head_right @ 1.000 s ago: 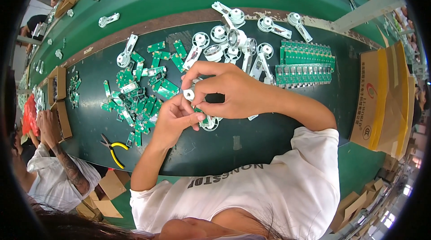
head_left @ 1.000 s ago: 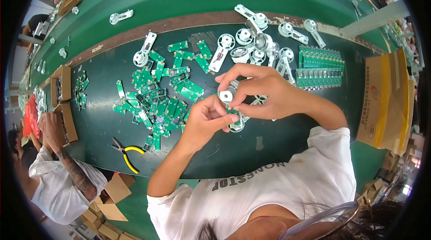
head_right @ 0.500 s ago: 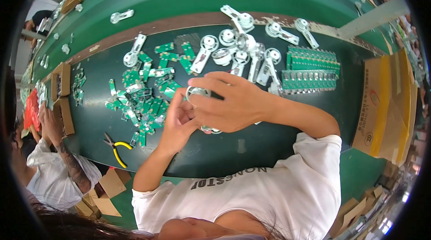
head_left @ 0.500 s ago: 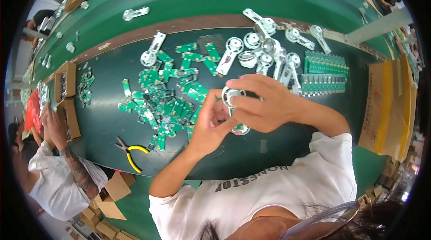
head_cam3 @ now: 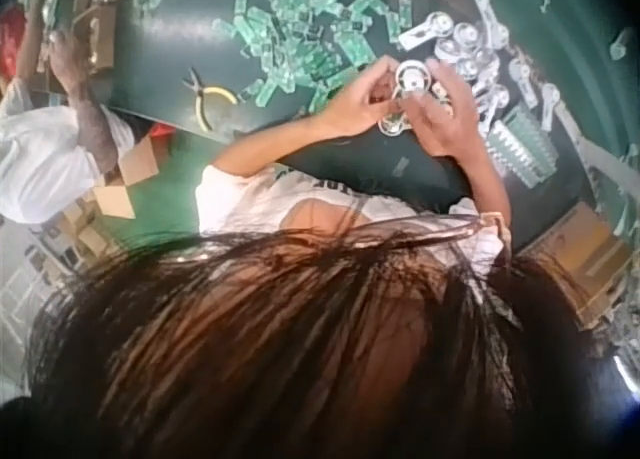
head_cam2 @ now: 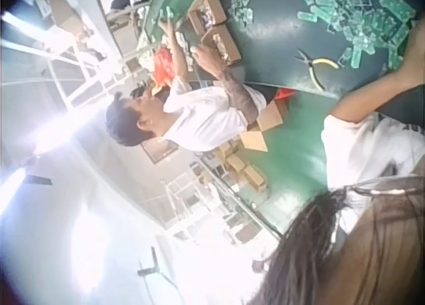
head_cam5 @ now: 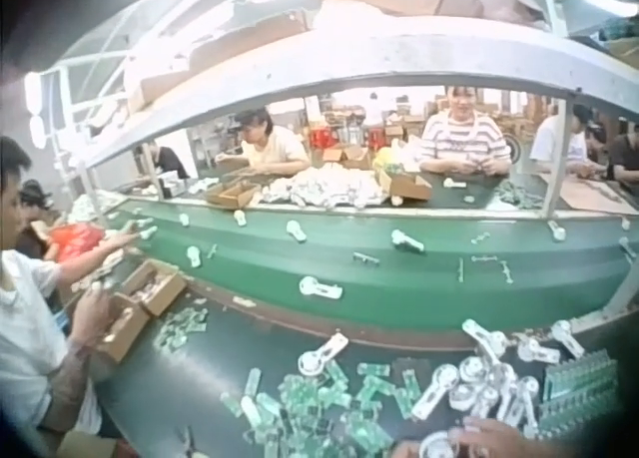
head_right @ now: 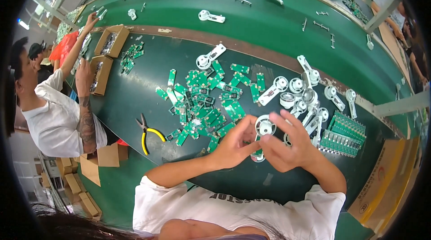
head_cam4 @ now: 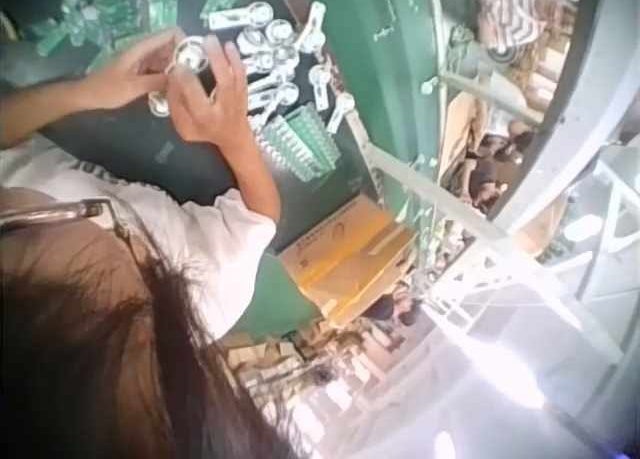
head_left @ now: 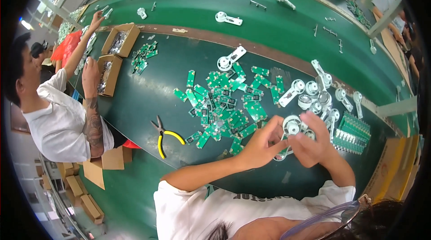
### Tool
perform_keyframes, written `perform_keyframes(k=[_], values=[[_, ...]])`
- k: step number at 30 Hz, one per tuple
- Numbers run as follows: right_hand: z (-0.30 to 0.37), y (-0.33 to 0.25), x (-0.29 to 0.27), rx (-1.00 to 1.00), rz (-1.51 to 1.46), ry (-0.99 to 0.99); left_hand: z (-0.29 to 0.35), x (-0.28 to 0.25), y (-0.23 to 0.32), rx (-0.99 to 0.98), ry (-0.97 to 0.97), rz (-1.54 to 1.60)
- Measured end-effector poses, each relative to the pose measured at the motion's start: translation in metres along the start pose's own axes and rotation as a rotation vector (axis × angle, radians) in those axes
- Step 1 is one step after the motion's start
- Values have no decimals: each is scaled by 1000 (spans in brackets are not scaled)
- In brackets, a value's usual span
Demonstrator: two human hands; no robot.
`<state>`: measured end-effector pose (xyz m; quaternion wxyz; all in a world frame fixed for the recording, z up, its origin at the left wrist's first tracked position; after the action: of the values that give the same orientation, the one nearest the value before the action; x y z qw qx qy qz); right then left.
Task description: The person assembles electronic modules by inserting PCB boards into plastic housings on an assembly line.
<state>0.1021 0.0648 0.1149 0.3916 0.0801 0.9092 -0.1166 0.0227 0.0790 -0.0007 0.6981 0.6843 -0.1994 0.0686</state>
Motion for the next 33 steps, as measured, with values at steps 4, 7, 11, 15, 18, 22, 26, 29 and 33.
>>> perform_keyframes(k=[4,7,11,15,18,22,26,29,33], values=[[-8,37,33,385,-414,-221,1,-18,35,207,166,-242],[8,61,77,792,-1206,-205,-1,-22,44,286,162,-302],[-41,107,92,741,-1206,-214,-15,-49,26,177,302,-132],[-73,269,105,986,-544,-257,-13,-27,41,156,93,-454],[-50,378,140,1167,-335,-368,-2,9,53,439,-148,-897],[-83,338,136,1043,506,-545,20,21,55,725,-222,-1427],[-129,260,189,648,282,-663,19,30,52,757,-200,-1459],[-165,232,228,365,353,-639,18,34,45,791,-279,-1484],[-160,259,248,481,179,-702,17,35,41,633,-469,-1393]])
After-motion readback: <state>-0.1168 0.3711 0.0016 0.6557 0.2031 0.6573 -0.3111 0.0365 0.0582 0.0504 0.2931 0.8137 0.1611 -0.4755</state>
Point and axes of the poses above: each hand's wrist, its own z-axis away from the middle knuckle, its own x-axis out of the palm, y = z × x, the point moved 10 cm from there along -z, towards the middle knuckle, and after that the axes turned 3 degrees about x, right-handed, at the moved point
